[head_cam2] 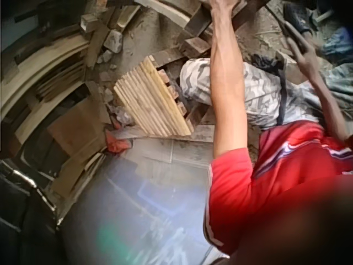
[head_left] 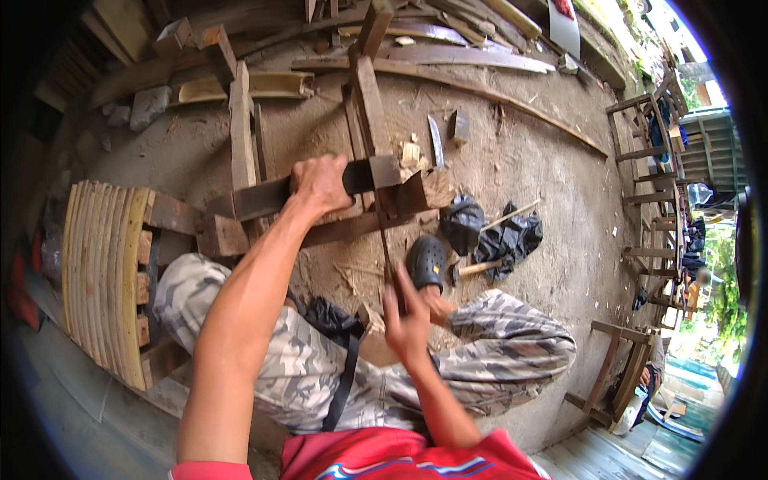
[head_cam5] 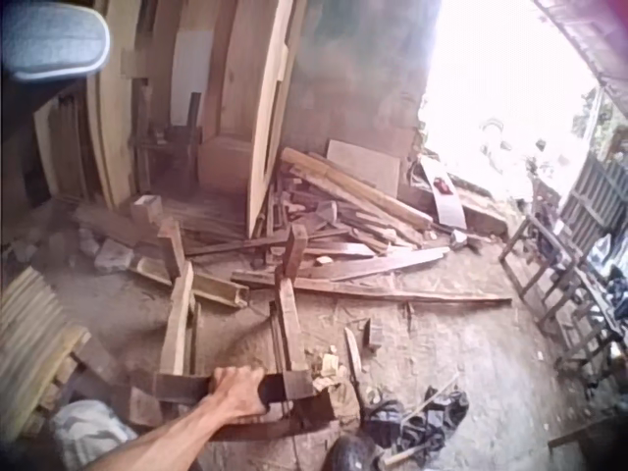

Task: The person sits on the floor and uses a chisel and hammer to carve and shape a small wooden block. They repeatedly strike the chisel to remove wood shavings and refine the block's edges.

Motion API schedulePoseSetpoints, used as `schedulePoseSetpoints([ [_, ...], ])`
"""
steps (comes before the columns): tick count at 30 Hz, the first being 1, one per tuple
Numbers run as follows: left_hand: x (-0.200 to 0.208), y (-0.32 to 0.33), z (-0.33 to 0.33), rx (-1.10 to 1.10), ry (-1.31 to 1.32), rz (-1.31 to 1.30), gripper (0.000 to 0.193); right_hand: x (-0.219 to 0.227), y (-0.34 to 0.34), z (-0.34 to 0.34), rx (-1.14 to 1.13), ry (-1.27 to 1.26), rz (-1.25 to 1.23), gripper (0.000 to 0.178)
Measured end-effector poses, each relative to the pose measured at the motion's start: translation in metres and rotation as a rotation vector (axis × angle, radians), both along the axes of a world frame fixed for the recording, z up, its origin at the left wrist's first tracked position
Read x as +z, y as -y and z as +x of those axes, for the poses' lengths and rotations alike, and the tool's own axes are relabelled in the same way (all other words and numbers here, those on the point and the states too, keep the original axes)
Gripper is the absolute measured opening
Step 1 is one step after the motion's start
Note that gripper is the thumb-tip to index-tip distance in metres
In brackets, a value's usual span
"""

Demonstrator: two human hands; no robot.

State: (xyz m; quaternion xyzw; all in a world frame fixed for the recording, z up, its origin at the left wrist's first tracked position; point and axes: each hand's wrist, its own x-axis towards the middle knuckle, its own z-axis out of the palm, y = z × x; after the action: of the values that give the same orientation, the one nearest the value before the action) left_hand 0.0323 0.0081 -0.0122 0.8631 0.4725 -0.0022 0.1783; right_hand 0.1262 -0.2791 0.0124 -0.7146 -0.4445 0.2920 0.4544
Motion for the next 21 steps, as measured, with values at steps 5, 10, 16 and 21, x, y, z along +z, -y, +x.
schedulePoseSetpoints([
  [5, 0.001, 0.000, 0.001, 0.016, -0.002, -0.052, 0.057, 0.062, 0.073, -0.003, -0.117, -0.171, -0.293, 0.049],
  [10, 0.004, -0.001, 0.001, 0.035, -0.004, -0.032, 0.060, 0.008, -0.056, 0.022, -0.076, -0.238, -0.091, 0.052],
  [16, 0.005, -0.003, 0.003, 0.037, -0.083, -0.083, 0.062, 0.021, 0.019, 0.000, -0.041, -0.003, -0.040, 0.063],
  [21, 0.002, 0.001, 0.002, -0.024, 0.050, 0.111, 0.046, 0.076, 0.039, 0.007, -0.046, -0.022, -0.223, 0.063],
])
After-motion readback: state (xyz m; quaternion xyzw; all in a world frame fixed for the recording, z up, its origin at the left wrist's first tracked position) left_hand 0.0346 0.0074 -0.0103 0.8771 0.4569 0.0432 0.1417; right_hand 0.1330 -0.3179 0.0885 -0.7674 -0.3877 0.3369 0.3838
